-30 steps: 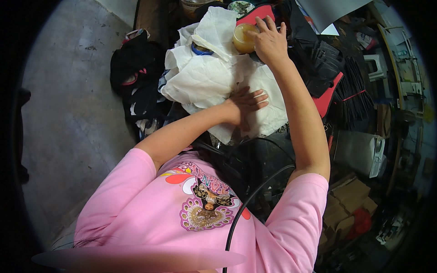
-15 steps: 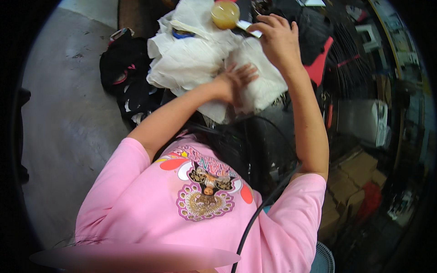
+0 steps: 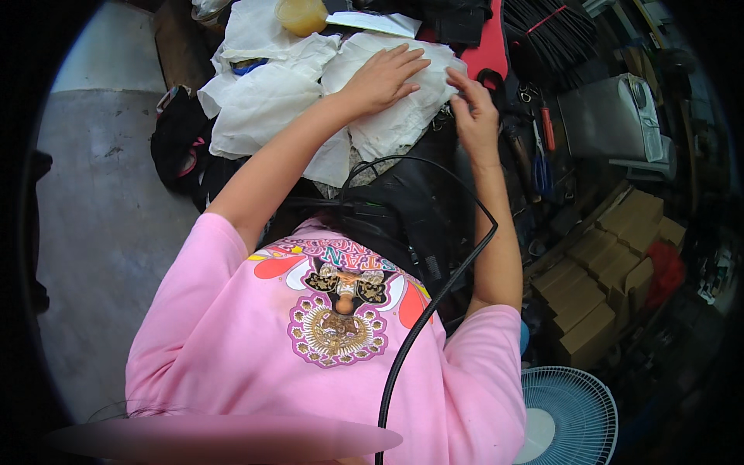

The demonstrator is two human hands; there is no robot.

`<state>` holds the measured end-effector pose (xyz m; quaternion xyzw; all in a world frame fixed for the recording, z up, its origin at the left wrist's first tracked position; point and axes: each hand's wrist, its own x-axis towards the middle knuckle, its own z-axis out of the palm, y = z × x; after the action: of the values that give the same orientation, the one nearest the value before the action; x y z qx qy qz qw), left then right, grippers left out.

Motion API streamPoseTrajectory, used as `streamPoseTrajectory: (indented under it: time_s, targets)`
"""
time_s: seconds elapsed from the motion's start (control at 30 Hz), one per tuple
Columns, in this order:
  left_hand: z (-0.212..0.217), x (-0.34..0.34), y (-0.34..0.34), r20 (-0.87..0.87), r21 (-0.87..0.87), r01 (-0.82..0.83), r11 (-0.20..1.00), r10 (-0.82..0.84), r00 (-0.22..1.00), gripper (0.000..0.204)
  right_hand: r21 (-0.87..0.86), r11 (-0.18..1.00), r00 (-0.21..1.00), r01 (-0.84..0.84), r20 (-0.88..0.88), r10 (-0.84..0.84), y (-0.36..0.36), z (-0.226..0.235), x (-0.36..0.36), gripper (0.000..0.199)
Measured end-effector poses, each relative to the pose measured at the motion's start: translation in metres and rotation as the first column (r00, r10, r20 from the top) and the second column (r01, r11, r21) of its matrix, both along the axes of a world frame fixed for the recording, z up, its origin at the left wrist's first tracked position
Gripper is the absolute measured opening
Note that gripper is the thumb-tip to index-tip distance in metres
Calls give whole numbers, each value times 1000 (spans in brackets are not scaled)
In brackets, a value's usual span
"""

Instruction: The person irons a white cloth on a workbench using a red electric iron. They repeatedly lift and reposition the cloth, press it flat, and iron different sections. A small blue container and a hammer are briefly handled and set aside during the process.

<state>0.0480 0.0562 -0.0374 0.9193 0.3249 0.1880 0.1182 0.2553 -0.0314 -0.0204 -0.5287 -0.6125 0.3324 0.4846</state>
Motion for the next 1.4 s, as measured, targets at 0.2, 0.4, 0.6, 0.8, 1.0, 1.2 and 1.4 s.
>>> streamPoseTrajectory:
  time_s: [0.2,0.4,0.6,0.8,1.0,1.2,1.4]
  targets:
    - [-34,-3,2,-45,133,-5,991,11,999,51,-10,998,965,68,256,-63,14,-29,-20,48]
    - [-31,-2,2,-27,102,-16,995,19,999,48,-39,958,887,285,390,-248,27,-51,-22,51]
    - [-33,-2,2,5,85,-20,996,20,1000,44,-152,928,786,341,588,-192,34,-42,-27,53]
    - [-33,-2,3,9,106,-16,994,16,1000,41,-219,903,733,370,666,-139,45,-32,-30,52]
    - [-35,-2,3,10,116,-25,993,24,1000,40,-203,925,857,320,478,-192,33,-48,-20,36]
    - [-37,-2,4,-7,122,-32,992,33,999,41,-147,960,940,239,284,-191,27,-66,-12,31]
    - [-38,-3,2,5,118,-35,992,34,999,41,-86,986,923,143,372,-102,4,-61,-20,30]
